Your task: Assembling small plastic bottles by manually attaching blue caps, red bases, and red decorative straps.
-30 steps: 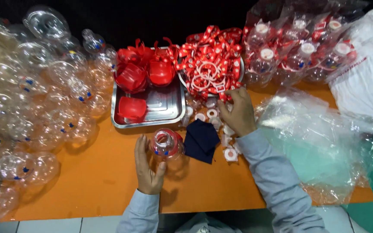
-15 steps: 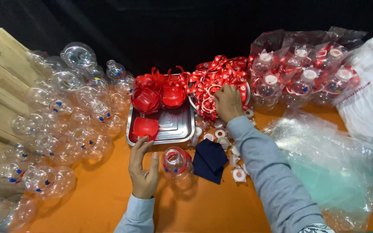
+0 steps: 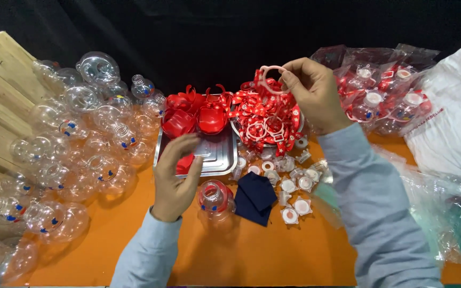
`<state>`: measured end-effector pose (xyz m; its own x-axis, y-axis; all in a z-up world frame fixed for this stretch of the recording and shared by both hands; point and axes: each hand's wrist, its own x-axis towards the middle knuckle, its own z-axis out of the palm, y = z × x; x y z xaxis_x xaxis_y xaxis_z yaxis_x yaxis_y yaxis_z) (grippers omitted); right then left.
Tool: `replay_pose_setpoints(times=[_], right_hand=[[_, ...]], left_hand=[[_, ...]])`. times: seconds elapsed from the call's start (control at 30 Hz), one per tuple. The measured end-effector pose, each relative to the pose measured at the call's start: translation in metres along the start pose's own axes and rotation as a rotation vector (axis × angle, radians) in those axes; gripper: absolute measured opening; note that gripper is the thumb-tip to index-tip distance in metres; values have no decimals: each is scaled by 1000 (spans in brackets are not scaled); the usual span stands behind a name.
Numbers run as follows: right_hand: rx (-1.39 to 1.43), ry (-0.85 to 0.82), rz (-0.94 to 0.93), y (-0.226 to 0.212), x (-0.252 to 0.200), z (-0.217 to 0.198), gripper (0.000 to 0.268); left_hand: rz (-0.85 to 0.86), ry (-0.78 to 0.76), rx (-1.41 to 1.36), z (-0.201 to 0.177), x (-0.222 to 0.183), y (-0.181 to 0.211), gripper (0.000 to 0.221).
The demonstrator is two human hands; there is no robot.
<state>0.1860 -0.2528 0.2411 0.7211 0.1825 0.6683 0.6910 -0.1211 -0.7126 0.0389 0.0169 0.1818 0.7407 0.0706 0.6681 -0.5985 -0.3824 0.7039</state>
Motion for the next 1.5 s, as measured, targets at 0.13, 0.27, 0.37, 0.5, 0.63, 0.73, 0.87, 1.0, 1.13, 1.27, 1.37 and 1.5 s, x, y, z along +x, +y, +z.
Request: replay_pose_setpoints(times=[0.13,0.27,0.37,0.5,0.63,0.73,0.87,1.0,1.13,1.27,1.37,1.5], right_hand=[[43,-109,30,-32,-7,-9,8],[123,-249,73,-66,-21,-4,13],[171,-320,118,-78,-34,-5,13],[225,-563,376,-74,-52,-12,50],[168,-691,361,-66,-65,-12,35],[123,-654,384,-64,-69,-13,37],[321,-654,444,-48,-75,-19,36],[561,-647,468,-37,-78,-21,42],[708,-659,504,-38,-86,-21,44],[690,-621,540,-36,-97,-9,34],[568,-561,554,-44,-114,6,21],[491,-545,507,-58,-148,45,17]], left_hand=[[76,-36,-18,22,34,30,37],[17,-125,-131,48,47,34,51],[-112,-207,-382,54,49,47,27],[-281,-276,-669,51,37,35,21],[-435,-224,-807,46,27,35,20],[-575,-237,-903,45,23,37,18],[-576,-292,-934,43,19,40,18],[-541,-307,-865,41,14,30,19],[-604,-300,-900,40,9,23,18],[-633,-329,-863,29,1,23,16],[-639,-360,-762,12,-7,34,16],[-569,-435,-435,-15,-23,51,17]])
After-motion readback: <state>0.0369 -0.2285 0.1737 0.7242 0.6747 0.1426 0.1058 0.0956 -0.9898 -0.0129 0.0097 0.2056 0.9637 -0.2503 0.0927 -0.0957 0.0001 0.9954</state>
